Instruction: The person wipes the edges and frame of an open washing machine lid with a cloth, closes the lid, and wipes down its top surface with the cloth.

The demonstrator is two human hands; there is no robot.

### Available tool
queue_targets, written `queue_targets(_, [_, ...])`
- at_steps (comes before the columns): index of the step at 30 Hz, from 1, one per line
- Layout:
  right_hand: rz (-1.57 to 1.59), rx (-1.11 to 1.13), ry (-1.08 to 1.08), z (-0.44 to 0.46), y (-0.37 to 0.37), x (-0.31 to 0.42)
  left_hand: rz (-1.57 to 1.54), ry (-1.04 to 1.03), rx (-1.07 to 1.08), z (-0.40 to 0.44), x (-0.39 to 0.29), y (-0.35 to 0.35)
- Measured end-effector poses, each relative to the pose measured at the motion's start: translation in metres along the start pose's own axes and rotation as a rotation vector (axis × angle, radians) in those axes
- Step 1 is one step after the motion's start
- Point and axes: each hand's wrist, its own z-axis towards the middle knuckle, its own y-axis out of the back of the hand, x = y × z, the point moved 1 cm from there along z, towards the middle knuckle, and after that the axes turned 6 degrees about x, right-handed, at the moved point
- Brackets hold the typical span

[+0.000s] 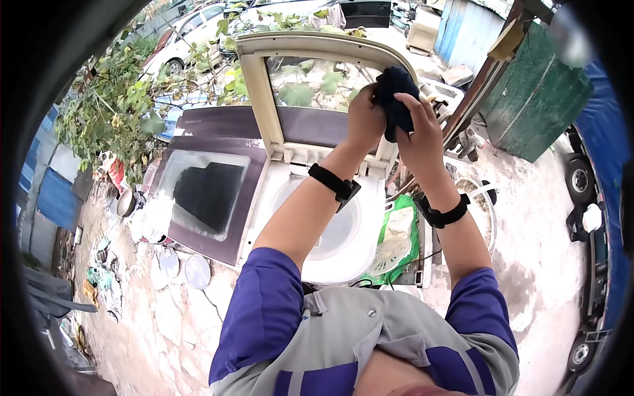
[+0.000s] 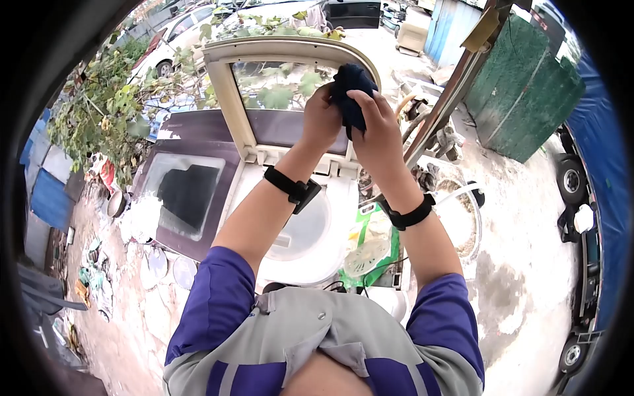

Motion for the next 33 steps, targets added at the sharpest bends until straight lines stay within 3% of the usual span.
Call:
queue_targets(5, [0.043,0.003,0.01,0.022,0.003,0.003,-0.275,0.032,-0.035,0.015,-0.007,0.008])
queue_targets(9, [-0.018,0.038,0.116,0.027,-0.01,0.013,-0.577,0.028,-0.201,0.018,-0.014,0.01])
queue_targets(14, [0.047,0.128,0.232,0.053,-0.027,0.021,-0.638,0.04,-0.317,0.036,-0.012,0.041])
queue_targets(17, [0.081,0.217,0.244,0.075,-0.052,0.025,-0.513,0.05,-0.492,0.039,-0.024,0.077])
queue_targets(19, [0.032,0.248,0.263,0.088,-0.073,0.029,-0.386,-0.062,-0.513,0.045,-0.018,0.108])
queue_targets(21, [-0.092,0.229,0.327,0.099,-0.096,0.033,0.688,-0.491,-0.561,0.04,-0.017,0.139])
queue_targets(24, [-0.137,0.12,0.378,0.111,-0.125,0.041,0.768,-0.659,-0.371,0.025,-0.019,0.166])
queue_targets(27, [-0.089,0.144,0.372,0.107,-0.147,0.05,0.81,-0.604,-0.373,0.003,-0.024,0.192])
queue_targets(30, [-0.151,0.151,0.525,0.099,-0.189,0.042,0.912,-0.479,-0.458,-0.015,-0.019,0.218])
queue_targets(33, [0.0,0.192,0.418,0.084,-0.208,0.04,0.94,-0.284,-0.264,-0.034,-0.006,0.235])
